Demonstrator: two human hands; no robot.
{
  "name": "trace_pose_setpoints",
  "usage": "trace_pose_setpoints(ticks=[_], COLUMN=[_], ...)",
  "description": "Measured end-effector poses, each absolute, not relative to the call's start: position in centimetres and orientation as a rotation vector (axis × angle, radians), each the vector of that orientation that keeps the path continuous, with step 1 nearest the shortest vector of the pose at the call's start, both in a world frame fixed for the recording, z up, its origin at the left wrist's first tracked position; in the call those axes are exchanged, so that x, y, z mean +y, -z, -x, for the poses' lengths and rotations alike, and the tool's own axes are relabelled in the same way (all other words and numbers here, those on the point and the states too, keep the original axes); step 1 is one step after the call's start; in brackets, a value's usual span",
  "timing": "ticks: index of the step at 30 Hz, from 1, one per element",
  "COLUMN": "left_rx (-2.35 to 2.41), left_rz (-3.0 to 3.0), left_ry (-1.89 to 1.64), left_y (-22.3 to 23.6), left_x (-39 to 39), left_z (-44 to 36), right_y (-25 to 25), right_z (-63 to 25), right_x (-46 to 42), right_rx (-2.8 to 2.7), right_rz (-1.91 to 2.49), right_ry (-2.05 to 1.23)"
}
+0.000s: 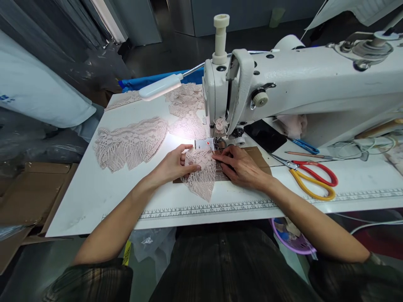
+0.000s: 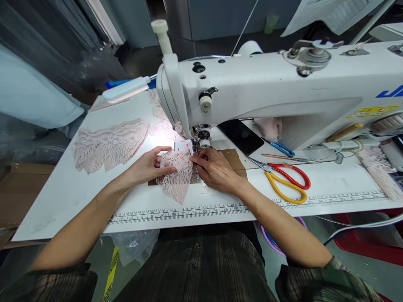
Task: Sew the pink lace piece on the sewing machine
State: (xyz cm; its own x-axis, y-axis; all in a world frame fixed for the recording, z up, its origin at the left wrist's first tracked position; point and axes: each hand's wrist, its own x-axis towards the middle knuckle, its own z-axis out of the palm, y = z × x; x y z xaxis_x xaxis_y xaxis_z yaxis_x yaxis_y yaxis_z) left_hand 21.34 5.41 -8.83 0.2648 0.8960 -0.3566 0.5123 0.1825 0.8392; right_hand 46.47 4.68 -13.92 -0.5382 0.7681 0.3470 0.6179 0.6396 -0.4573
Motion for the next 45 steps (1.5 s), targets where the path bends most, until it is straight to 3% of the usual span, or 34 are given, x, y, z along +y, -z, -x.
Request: trace_pose_setpoints(ticks=[15, 29, 36, 40, 45], left_rx=[1.415, 1.403, 1.480, 0.784, 0.710], left_rz=[-1.478, -1.524, -2.709, -3.147, -3.189], left_ry=[-0.408, -0.402, -0.838, -0.499, -0.180], left_y=[8.9, 9.1, 9.0, 9.5, 10.2], left_x=[5.5, 5.6, 6.5, 7.4, 7.9], left_z=[-21.2, -21.0, -21.1, -22.4, -22.8], right_y=[12.9, 12.9, 12.7, 13.0, 13.1], right_z=[-47.2, -47.2, -47.3, -47.4, -47.4], right_x=[4.6, 4.1, 4.1, 4.3, 4.2], right_rx=[-2.230, -2.497, -2.523, -2.496, -2.484], right_rz=[1.072, 0.970, 0.959, 0.935, 0.930], right_ry=[-0.596, -0.392, -0.371, -0.388, -0.400])
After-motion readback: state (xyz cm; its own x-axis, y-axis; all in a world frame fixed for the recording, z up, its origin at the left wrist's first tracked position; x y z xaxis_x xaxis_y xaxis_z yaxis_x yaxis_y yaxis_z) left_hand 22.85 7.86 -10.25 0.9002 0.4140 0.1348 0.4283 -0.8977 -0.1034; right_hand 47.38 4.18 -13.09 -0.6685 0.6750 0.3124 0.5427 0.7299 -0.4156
